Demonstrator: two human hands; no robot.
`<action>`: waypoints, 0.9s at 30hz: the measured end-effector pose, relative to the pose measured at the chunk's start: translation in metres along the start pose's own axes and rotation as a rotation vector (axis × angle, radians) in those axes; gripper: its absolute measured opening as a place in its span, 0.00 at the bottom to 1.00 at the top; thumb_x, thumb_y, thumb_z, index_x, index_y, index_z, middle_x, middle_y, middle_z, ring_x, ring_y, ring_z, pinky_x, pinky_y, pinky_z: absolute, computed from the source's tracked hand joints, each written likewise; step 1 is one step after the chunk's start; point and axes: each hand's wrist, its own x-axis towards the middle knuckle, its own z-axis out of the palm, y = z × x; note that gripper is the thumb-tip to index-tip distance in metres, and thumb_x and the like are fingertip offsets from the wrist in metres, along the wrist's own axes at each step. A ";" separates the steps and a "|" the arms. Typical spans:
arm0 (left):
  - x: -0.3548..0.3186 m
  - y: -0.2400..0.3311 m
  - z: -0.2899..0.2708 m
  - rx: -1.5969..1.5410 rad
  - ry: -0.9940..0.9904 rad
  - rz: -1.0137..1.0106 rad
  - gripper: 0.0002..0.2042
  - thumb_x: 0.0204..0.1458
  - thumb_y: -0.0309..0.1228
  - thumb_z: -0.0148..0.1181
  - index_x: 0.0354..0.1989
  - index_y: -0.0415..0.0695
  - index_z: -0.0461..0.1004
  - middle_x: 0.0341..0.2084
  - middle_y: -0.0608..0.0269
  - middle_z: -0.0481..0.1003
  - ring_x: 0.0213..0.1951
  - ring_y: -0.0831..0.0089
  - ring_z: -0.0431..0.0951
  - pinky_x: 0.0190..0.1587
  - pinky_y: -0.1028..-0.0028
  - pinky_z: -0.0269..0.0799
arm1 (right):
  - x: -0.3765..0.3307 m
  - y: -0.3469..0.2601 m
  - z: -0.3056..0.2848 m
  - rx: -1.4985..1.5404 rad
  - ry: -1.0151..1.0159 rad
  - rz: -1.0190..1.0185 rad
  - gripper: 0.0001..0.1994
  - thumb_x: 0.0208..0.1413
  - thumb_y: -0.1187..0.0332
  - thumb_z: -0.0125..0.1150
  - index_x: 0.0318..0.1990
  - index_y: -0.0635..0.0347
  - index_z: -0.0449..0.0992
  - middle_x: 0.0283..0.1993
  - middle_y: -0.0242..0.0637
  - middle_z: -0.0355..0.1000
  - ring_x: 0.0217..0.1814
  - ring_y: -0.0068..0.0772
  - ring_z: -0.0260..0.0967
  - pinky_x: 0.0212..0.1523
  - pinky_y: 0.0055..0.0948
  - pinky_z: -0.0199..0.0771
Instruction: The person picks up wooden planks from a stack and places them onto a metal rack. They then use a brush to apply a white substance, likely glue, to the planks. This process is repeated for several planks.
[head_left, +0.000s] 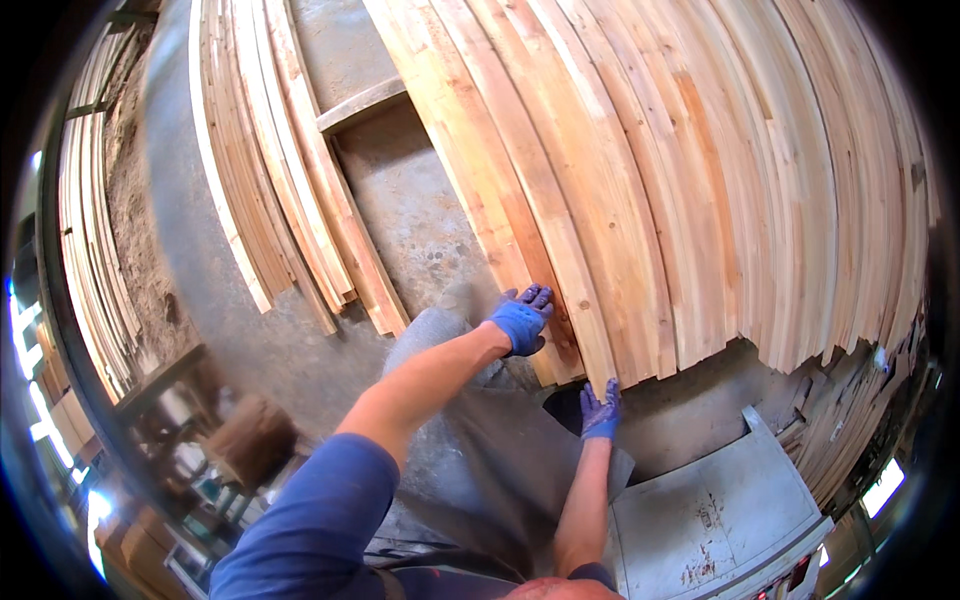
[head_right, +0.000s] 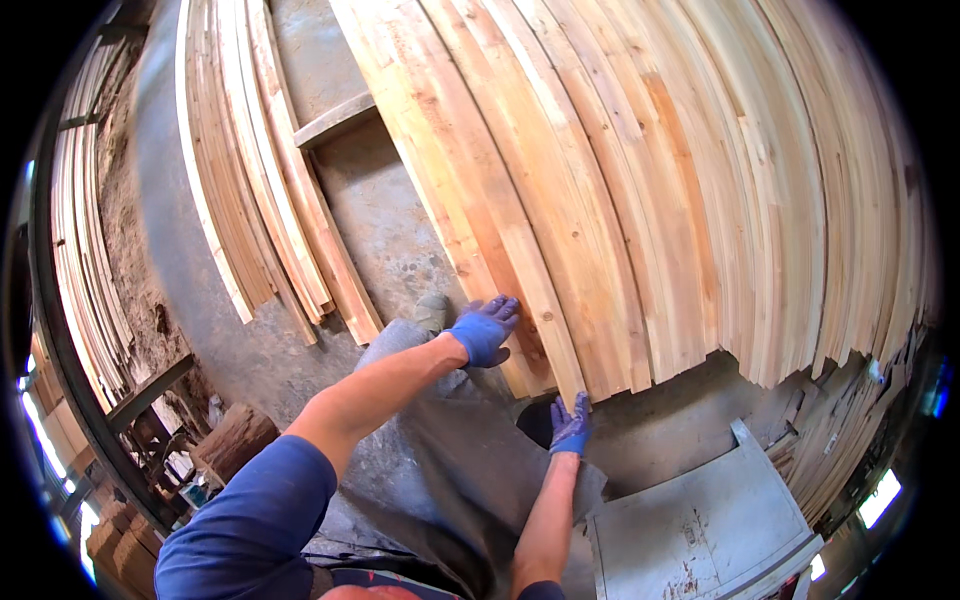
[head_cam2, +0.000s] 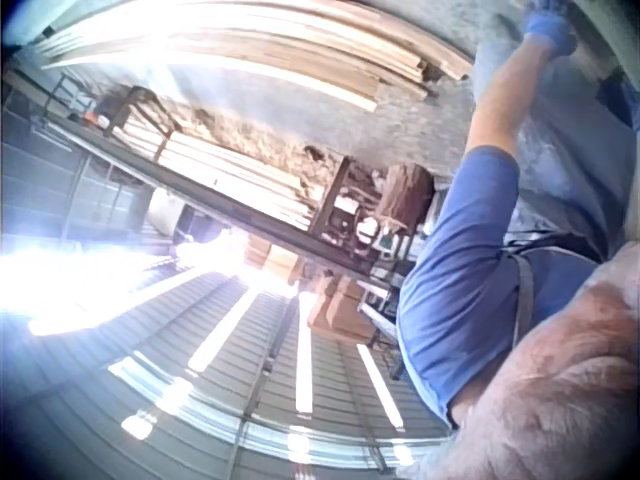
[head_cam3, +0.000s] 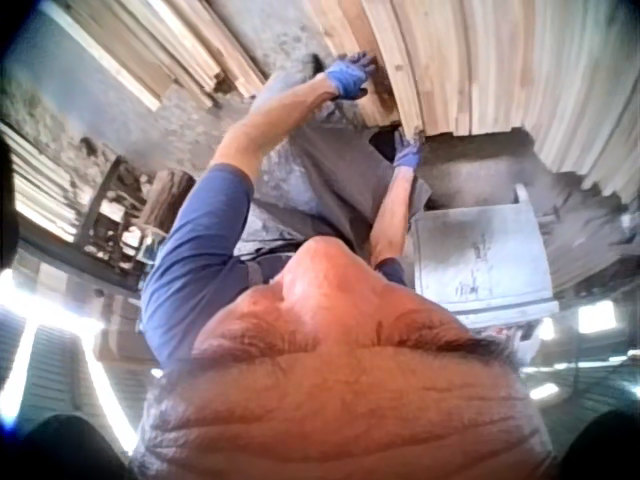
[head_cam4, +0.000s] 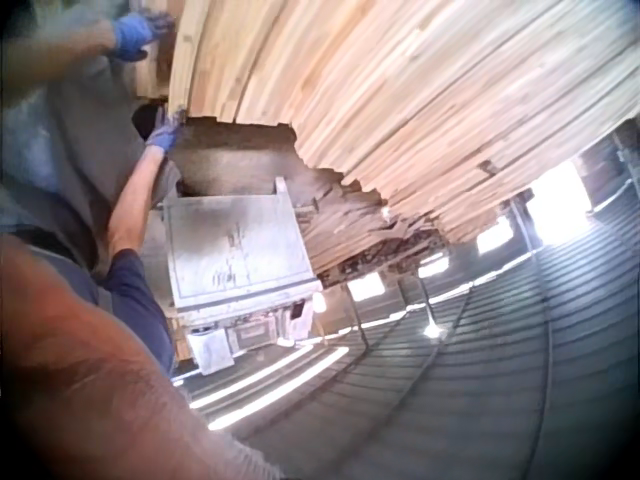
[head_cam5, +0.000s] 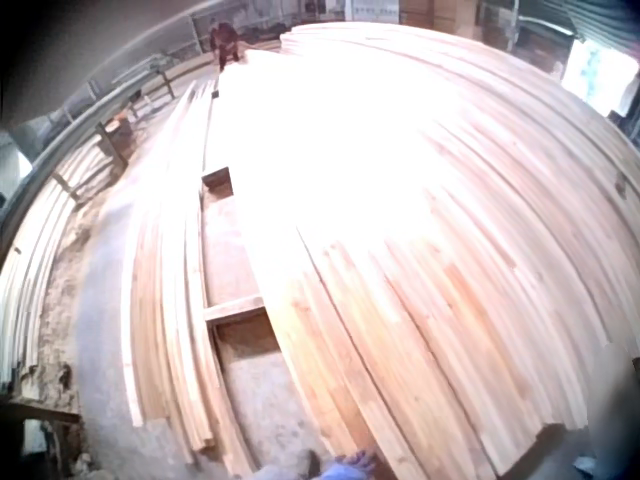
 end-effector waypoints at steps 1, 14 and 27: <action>0.002 0.000 0.000 -0.004 -0.006 -0.006 0.34 0.48 0.44 0.59 0.64 0.40 0.62 0.70 0.50 0.53 0.71 0.55 0.52 0.66 0.49 0.53 | 0.000 -0.002 0.000 0.003 -0.008 -0.001 0.31 0.53 0.53 0.68 0.63 0.49 0.66 0.64 0.36 0.62 0.63 0.55 0.63 0.59 0.50 0.68; -0.004 -0.004 -0.004 -0.096 -0.035 -0.072 0.32 0.49 0.44 0.59 0.62 0.43 0.64 0.69 0.54 0.54 0.70 0.56 0.54 0.67 0.49 0.52 | 0.018 0.020 0.017 0.000 -0.028 -0.084 0.27 0.53 0.50 0.66 0.58 0.48 0.68 0.51 0.35 0.69 0.48 0.39 0.66 0.48 0.34 0.73; 0.004 -0.005 -0.002 -0.601 0.067 -0.141 0.32 0.46 0.48 0.62 0.56 0.41 0.68 0.56 0.47 0.70 0.61 0.55 0.68 0.59 0.58 0.66 | -0.004 -0.001 0.003 -0.045 -0.046 0.060 0.28 0.56 0.48 0.61 0.61 0.48 0.67 0.59 0.37 0.65 0.57 0.50 0.64 0.54 0.42 0.72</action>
